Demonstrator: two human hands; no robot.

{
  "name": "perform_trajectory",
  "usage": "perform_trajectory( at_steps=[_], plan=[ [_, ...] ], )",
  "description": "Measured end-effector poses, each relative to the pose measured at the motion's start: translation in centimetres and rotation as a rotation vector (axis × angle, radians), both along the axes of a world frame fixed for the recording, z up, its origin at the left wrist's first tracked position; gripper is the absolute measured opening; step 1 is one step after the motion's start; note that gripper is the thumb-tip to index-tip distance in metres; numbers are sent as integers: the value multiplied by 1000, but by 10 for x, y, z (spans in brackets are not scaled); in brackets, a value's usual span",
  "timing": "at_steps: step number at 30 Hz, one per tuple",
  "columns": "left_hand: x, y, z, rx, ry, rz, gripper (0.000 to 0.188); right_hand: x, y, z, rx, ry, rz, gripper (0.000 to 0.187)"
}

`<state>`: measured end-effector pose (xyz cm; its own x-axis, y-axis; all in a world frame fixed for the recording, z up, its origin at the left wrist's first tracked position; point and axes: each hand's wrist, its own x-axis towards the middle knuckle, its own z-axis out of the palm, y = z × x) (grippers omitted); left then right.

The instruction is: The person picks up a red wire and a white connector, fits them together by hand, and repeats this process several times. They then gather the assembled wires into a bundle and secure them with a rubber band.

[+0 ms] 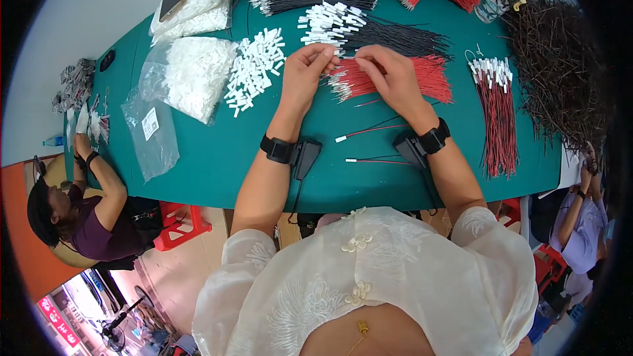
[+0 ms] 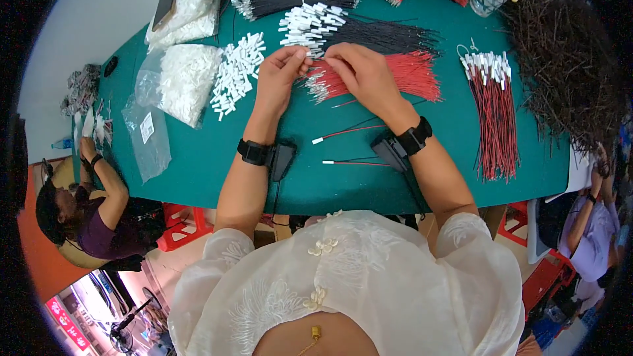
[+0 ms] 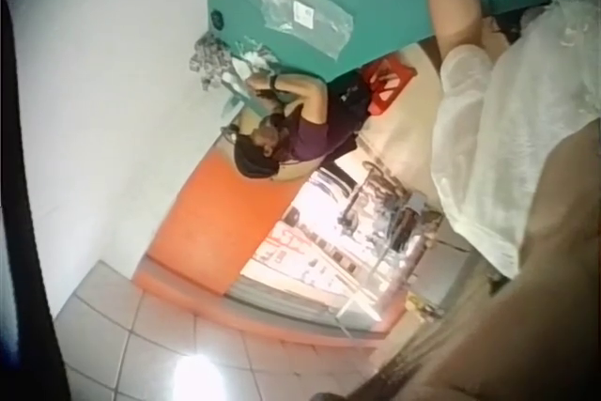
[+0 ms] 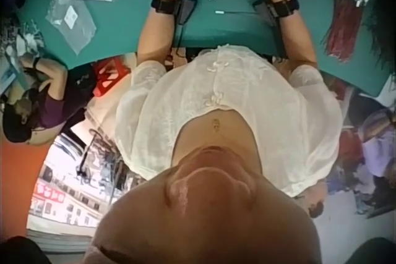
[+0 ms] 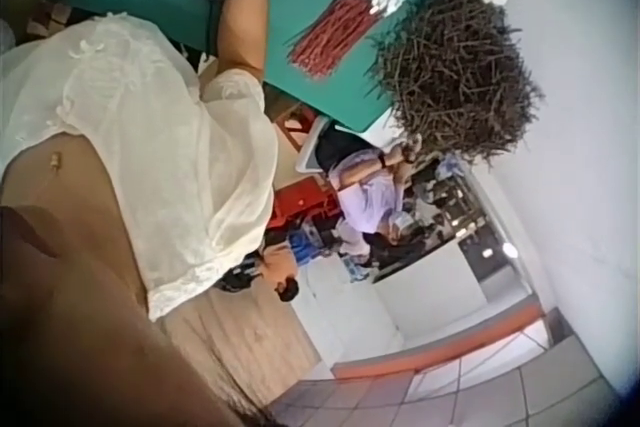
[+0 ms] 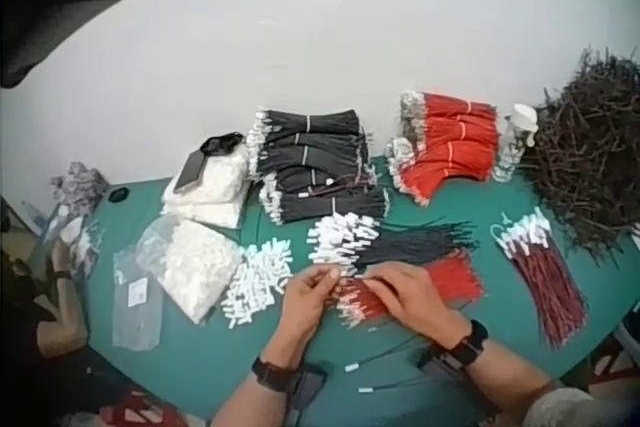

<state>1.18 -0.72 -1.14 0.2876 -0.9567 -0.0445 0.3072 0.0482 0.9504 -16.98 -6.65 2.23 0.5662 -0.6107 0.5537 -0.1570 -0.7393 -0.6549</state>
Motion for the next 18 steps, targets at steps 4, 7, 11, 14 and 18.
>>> perform_trajectory(
  at_steps=[4, 7, 11, 14, 18],
  plan=[
    [0, 3, 1, -9, -9, -56, 18, 1, 2, 10, 24, -38, -50, 12],
    [-2, 3, 5, -18, -21, -76, 18, 0, -1, 9, 3, -55, -73, 14],
    [-3, 4, 7, -29, -21, -82, 17, -3, -3, 7, -60, -11, -72, 13],
    [-3, 3, 6, -33, -29, -84, 16, -3, -2, 7, -12, -15, -91, 12],
    [-3, 3, 7, -32, -32, -83, 16, -4, -3, 7, 23, -31, -83, 12]
  ],
)
